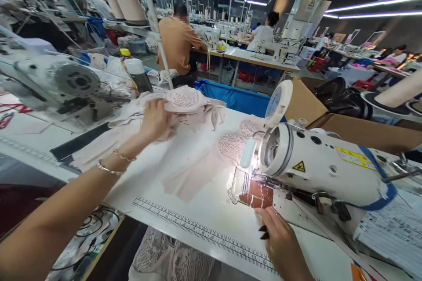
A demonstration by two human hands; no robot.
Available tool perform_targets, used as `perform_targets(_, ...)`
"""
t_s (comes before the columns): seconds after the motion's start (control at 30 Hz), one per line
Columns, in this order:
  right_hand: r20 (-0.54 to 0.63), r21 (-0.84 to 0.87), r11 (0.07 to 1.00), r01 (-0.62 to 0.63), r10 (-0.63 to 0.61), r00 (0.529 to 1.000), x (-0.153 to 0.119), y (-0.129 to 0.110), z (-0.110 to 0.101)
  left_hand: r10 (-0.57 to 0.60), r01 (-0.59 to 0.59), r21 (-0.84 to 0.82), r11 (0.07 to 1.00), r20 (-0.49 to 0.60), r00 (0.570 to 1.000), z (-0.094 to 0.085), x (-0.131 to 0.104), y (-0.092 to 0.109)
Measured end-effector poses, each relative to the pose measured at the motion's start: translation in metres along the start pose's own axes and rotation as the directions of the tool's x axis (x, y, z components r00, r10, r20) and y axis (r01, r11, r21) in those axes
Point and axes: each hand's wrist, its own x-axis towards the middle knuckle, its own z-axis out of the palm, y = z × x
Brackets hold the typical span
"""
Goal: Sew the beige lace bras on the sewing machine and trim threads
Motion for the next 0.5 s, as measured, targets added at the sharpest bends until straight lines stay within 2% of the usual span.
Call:
perform_targets(0.07, 0.010, -0.025, 1.000, 0.004, -0.003, 1.000, -0.009, -0.001, 0.003, -0.019, 0.018, 0.041, 0.999, 0.030, 0.999, -0.017, 0.005, -0.044)
perform_targets(0.1, 0.009, -0.024, 1.000, 0.000, 0.000, 1.000, -0.011, -0.003, 0.003, -0.010, 0.007, 0.044, 0.999, 0.054, 0.998, -0.023, 0.007, -0.059)
perform_targets(0.2, 0.004, 0.008, 0.999, -0.035, 0.035, 0.999, -0.012, -0.010, 0.004, 0.034, -0.036, 0.017, 0.999, 0.109, 0.993, -0.036, 0.014, -0.081)
perform_targets(0.27, -0.016, 0.033, 0.998, -0.047, 0.047, 0.999, -0.010, -0.015, 0.006, 0.042, -0.043, 0.009, 0.999, 0.095, 0.995, -0.044, 0.023, -0.079)
perform_targets(0.33, -0.043, 0.065, 0.997, -0.048, 0.051, 0.998, -0.008, -0.020, 0.006, 0.029, -0.029, 0.012, 0.999, 0.020, 0.999, -0.055, 0.031, -0.069)
perform_targets(0.43, -0.104, 0.156, 0.985, -0.075, 0.092, 0.990, 0.000, -0.034, -0.001, 0.013, -0.011, 0.011, 1.000, -0.172, 0.985, -0.078, 0.029, -0.044)
perform_targets(0.5, -0.154, 0.274, 0.956, -0.108, 0.154, 0.976, 0.013, -0.050, -0.012, 0.059, -0.072, -0.026, 0.997, -0.344, 0.937, -0.093, 0.011, -0.023)
